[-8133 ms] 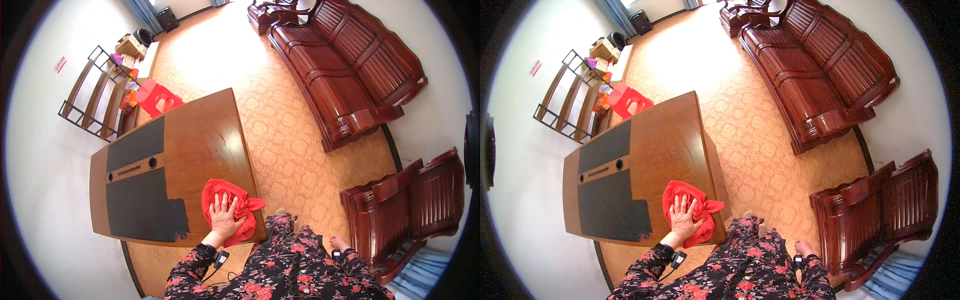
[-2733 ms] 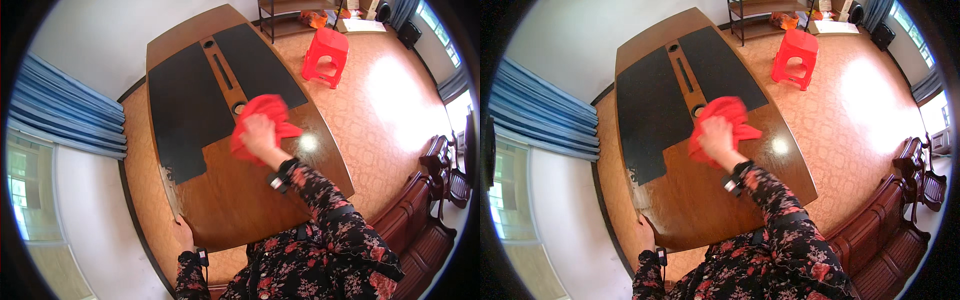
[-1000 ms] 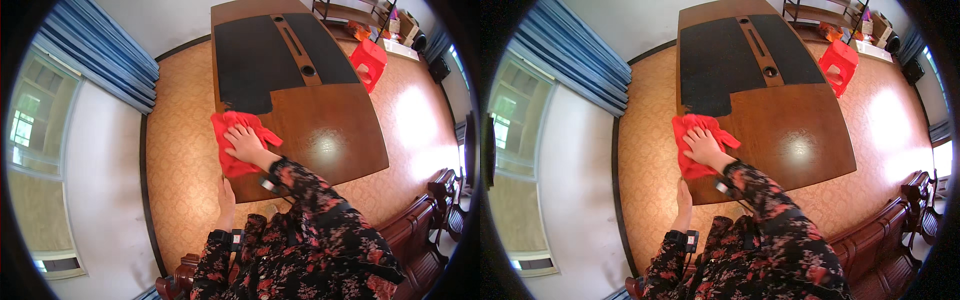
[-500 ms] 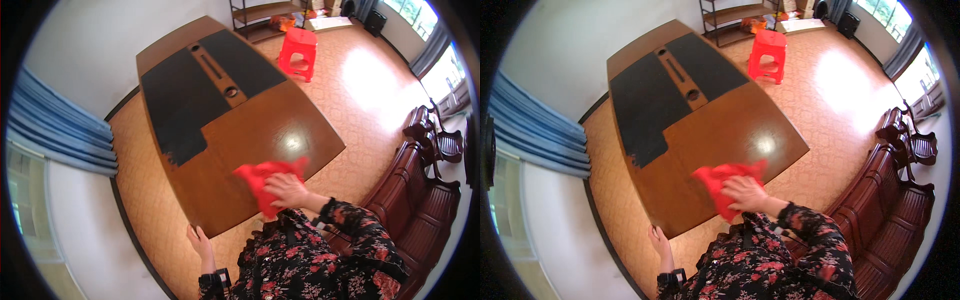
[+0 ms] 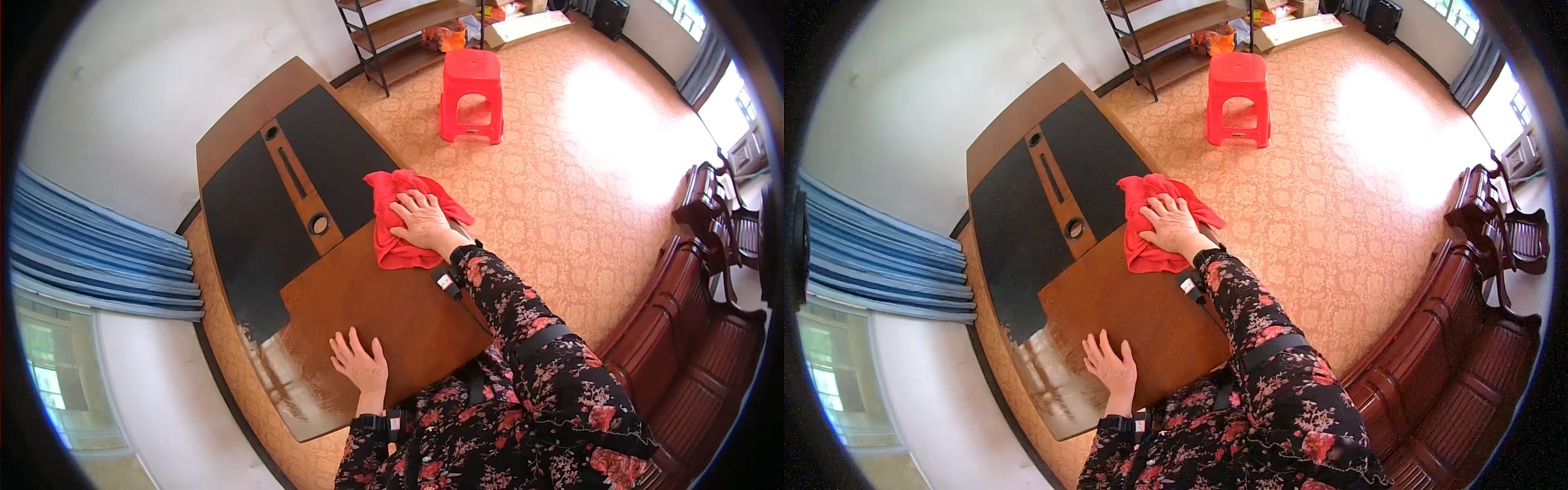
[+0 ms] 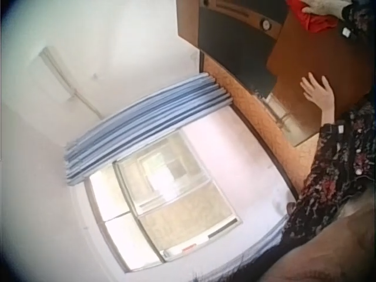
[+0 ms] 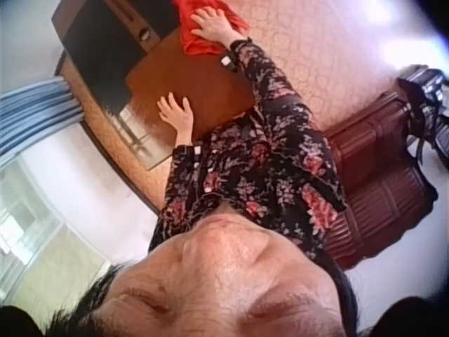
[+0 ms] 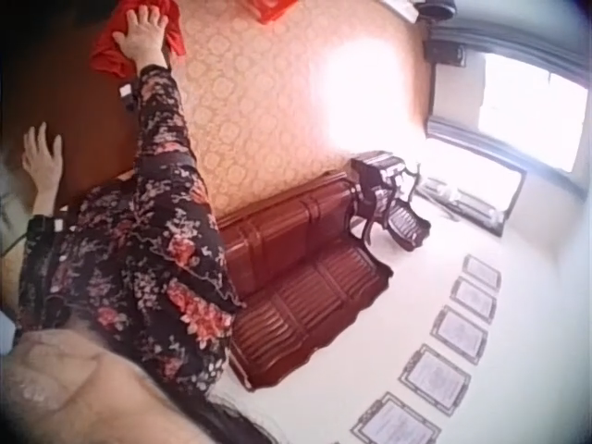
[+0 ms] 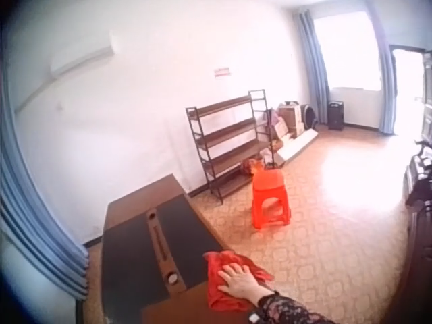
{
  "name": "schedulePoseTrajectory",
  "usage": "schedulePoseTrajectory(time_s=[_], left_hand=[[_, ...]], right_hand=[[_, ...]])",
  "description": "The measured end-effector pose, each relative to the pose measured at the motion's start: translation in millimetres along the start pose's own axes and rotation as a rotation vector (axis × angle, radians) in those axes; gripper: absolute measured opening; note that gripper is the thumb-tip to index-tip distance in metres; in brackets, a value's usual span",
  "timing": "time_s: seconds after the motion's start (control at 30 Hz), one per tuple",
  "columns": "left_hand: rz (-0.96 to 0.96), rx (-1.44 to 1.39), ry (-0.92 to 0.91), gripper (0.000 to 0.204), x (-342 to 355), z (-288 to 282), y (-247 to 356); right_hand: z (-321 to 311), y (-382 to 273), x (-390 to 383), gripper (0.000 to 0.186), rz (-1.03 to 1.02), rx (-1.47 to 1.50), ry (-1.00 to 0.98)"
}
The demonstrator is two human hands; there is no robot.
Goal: Cleaning a large wooden table using a red cloth.
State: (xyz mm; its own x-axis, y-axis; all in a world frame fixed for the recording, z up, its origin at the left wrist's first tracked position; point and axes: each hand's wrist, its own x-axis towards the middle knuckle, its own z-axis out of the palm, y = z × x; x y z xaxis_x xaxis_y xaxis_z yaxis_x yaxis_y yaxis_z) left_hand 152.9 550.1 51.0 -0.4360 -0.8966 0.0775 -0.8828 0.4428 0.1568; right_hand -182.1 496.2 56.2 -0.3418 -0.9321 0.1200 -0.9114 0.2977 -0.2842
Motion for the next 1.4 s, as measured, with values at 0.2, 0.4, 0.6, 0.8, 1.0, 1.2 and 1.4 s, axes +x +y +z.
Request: schedulePoseTrajectory(time_s=[0.2, 0.4, 0.6, 0.8, 1.0, 1.2, 1.4], left_hand=[[-0.028, -0.013, -0.012, 0.058, 5, 0, -6], [-0.035, -0.007, 0.000, 0.058, 6, 0, -5], [-0.033, -0.009, 0.013, 0.057, 9, -7, 0], [-0.127, -0.071, 0.044, 0.056, 8, -8, 30], [-0.262, -0.177, 0.043, 0.058, -11, -5, 131], [-0.473, -0.010, 0.076, 0.056, -7, 24, 171], [-0.510, 0.009, 0.087, 0.054, -18, 33, 170]], right_hand=[[-2, 14, -13, 0.060, -0.122, 0.082, -0.030], [-36, 9, -150, 0.061, -0.309, 0.010, -0.078], [-58, 30, -202, 0.060, -0.508, 0.172, -0.199], [-37, 46, -91, 0.059, -0.662, 0.161, -0.175], [-12, 39, 22, 0.060, -0.597, 0.150, -0.179], [7, 31, 23, 0.062, -0.620, 0.224, -0.219], [6, 36, 31, 0.060, -0.716, 0.214, -0.338]])
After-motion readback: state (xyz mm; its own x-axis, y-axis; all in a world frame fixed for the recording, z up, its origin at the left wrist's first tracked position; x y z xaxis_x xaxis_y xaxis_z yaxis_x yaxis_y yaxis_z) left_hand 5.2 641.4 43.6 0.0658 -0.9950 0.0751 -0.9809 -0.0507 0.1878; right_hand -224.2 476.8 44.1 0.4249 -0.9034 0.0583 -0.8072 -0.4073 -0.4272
